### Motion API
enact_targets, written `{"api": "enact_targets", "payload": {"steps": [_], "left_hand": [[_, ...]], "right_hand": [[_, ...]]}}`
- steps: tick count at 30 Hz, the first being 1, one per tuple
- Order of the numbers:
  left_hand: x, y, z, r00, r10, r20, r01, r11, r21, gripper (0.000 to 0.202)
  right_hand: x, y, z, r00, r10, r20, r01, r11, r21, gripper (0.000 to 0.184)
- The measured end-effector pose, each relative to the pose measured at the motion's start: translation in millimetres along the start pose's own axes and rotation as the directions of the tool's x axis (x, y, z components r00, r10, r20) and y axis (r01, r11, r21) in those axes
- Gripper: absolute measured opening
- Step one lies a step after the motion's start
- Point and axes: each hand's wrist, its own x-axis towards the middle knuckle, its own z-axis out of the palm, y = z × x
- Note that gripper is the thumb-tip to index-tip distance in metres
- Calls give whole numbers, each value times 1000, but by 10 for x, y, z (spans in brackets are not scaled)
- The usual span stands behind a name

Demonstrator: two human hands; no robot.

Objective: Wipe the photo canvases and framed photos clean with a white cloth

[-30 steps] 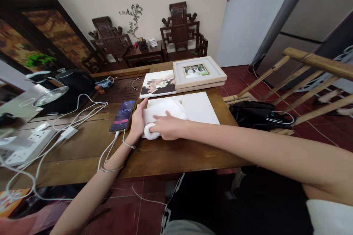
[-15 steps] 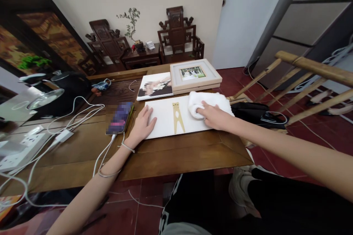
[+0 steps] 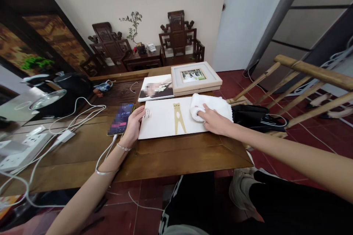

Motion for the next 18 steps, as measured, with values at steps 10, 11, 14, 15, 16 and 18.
{"api": "enact_targets", "payload": {"steps": [10, 11, 14, 15, 16, 18], "left_hand": [[-77, 165, 46, 993, -40, -115, 7, 961, -276, 35], [-82, 186, 45, 991, -46, -125, 5, 952, -305, 33], [-106, 249, 52, 988, -102, -118, 44, 906, -420, 34], [-119, 266, 57, 988, -122, -99, 64, 887, -457, 35], [-133, 281, 64, 988, -138, -70, 87, 869, -487, 37], [-159, 299, 73, 988, -151, 10, 135, 844, -520, 43]], "right_hand": [[-59, -464, -124, 977, -169, -130, 173, 985, 25, 45], [-76, -601, -121, 960, -245, -135, 248, 969, 9, 41], [-101, -990, -74, 877, -448, -176, 440, 894, -87, 20], [-93, -1088, -50, 852, -483, -200, 465, 875, -134, 19], [-75, -1163, -27, 836, -500, -226, 467, 865, -183, 21], [-18, -1242, 9, 824, -502, -264, 434, 858, -275, 29]]}}
